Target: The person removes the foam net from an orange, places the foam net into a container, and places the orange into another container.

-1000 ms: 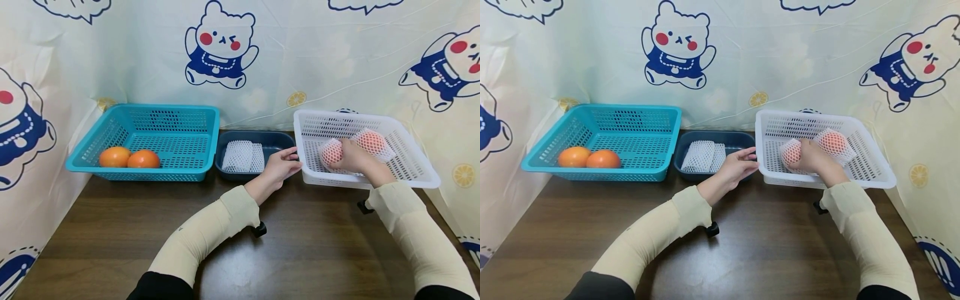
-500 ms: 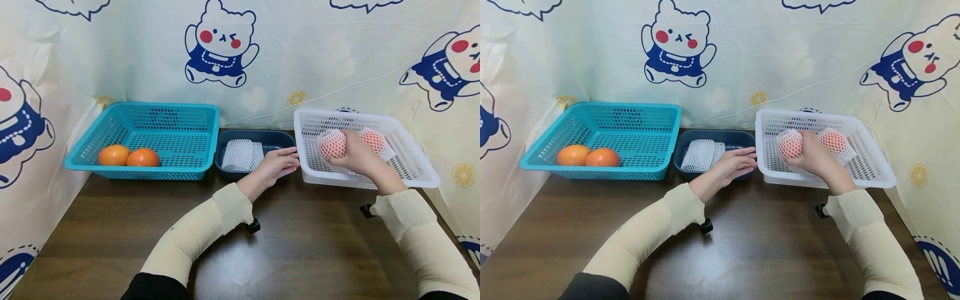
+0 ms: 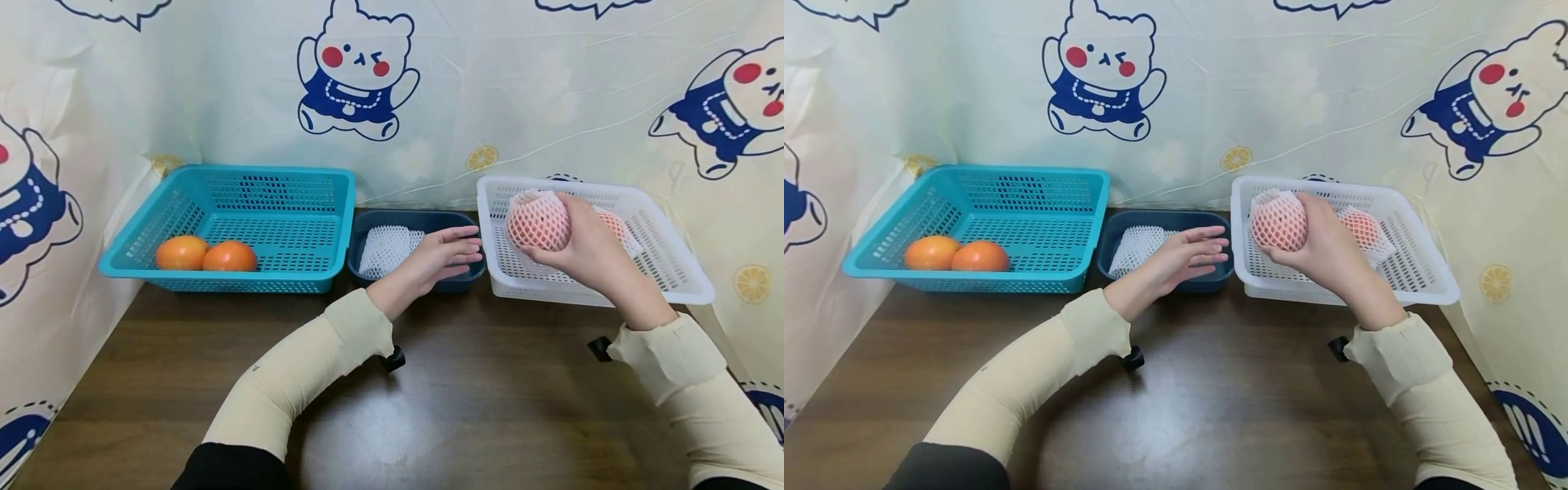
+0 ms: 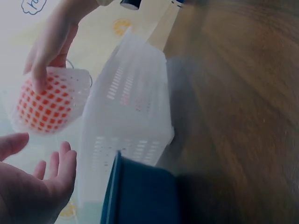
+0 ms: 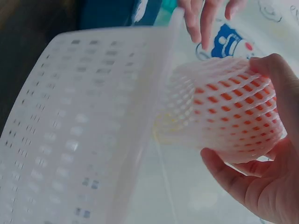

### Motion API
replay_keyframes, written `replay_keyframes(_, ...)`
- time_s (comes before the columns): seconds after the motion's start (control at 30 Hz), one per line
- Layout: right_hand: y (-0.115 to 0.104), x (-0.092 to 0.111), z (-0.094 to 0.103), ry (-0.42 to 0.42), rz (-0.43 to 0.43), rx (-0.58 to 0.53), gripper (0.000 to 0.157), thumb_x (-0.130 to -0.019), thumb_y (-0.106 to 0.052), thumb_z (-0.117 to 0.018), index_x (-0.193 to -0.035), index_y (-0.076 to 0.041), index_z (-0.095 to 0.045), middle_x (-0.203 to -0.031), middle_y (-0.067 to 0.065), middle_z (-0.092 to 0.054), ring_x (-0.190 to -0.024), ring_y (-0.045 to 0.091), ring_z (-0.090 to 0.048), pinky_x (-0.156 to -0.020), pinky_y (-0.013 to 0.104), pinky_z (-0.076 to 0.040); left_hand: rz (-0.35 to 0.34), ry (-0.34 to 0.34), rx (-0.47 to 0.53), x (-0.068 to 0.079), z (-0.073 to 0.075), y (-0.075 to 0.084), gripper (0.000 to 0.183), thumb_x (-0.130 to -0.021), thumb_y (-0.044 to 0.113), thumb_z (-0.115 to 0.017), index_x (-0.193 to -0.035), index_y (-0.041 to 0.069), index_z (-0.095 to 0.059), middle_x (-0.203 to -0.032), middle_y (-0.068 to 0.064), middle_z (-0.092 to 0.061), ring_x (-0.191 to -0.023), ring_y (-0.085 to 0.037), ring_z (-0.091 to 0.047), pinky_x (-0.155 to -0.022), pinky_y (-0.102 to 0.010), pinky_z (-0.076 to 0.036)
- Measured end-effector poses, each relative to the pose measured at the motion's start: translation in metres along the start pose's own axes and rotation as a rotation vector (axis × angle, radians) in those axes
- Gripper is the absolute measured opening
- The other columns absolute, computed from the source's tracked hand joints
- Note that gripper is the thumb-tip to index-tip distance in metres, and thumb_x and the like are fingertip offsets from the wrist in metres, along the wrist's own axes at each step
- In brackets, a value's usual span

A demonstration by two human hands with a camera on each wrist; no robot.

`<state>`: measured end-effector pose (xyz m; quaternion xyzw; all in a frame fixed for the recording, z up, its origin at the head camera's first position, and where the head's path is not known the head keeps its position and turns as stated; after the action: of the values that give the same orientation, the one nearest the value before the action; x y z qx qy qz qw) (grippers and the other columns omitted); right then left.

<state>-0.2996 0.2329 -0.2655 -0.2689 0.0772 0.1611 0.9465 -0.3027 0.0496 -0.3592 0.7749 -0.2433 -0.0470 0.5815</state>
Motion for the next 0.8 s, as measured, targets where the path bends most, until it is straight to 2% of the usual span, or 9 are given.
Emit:
replay_keyframes(0.13,-0.019,0.006,0.0,0.016,0.038,-0.06,0.095,-0.078,-0.026,-0.09,-0.151,0.003,-0.036,-0.14,0.027,-0.046,-0.121,0.045,-0.047,-0.099,0.069,-0.04,-0.041,-0.07,-0.066,0.011,0.001,0.01,0.049,-0.105,0.01,-0.057,-0.152,0.006,-0.047,-0.147,-0.018,-0.055,-0.128,-0.031,-0.059,-0.113,-0.053,-0.038)
replay_keyframes(0.23,-0.034,0.011,-0.004,0.017,0.079,-0.076,0.091,-0.078,-0.023,-0.09,-0.148,0.003,-0.039,-0.137,0.026,-0.048,-0.119,0.044,-0.049,-0.097,0.068,-0.043,-0.051,-0.09,-0.111,0.019,0.005,0.013,0.047,-0.106,0.013,-0.056,-0.151,0.007,-0.047,-0.146,-0.016,-0.056,-0.128,-0.031,-0.058,-0.112,-0.055,-0.037)
replay_keyframes(0.37,-0.05,0.016,-0.014,0.003,0.14,-0.073,0.09,-0.077,-0.023,-0.091,-0.146,0.004,-0.041,-0.135,0.025,-0.051,-0.117,0.042,-0.052,-0.097,0.066,-0.045,-0.046,-0.081,-0.159,0.029,0.014,0.012,0.046,-0.106,0.018,-0.055,-0.151,0.007,-0.048,-0.144,-0.014,-0.057,-0.129,-0.032,-0.058,-0.11,-0.056,-0.04)
replay_keyframes(0.57,-0.068,0.023,-0.028,-0.002,0.238,-0.14,0.087,-0.075,-0.021,-0.092,-0.144,0.004,-0.044,-0.131,0.024,-0.054,-0.117,0.04,-0.054,-0.096,0.063,-0.047,-0.042,-0.055,-0.217,0.045,0.032,0.011,0.047,-0.106,0.025,-0.055,-0.15,0.009,-0.05,-0.147,-0.013,-0.055,-0.128,-0.03,-0.058,-0.107,-0.055,-0.044)
replay_keyframes(0.67,-0.072,0.025,-0.036,-0.017,0.246,-0.176,0.087,-0.075,-0.021,-0.092,-0.144,0.003,-0.044,-0.133,0.022,-0.053,-0.118,0.038,-0.054,-0.097,0.062,-0.048,-0.034,-0.046,-0.234,0.054,0.039,0.008,0.047,-0.105,0.025,-0.055,-0.149,0.009,-0.05,-0.148,-0.012,-0.054,-0.127,-0.029,-0.058,-0.105,-0.054,-0.046)
replay_keyframes(0.8,-0.073,0.029,-0.05,-0.056,0.214,-0.242,0.087,-0.076,-0.02,-0.092,-0.145,0.001,-0.043,-0.134,0.02,-0.053,-0.116,0.037,-0.056,-0.095,0.059,-0.051,-0.003,-0.061,-0.228,0.066,0.045,-0.001,0.05,-0.106,0.024,-0.054,-0.152,0.007,-0.046,-0.151,-0.015,-0.051,-0.129,-0.031,-0.057,-0.104,-0.053,-0.047)
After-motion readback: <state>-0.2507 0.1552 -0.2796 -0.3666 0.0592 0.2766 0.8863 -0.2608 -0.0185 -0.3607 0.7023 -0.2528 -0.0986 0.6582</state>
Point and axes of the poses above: each hand's wrist, its own x-axis away from the middle knuckle, its own z-axis out of the back of the hand, y = z × x, the point moved 10 cm from there along -x, towards the middle knuckle
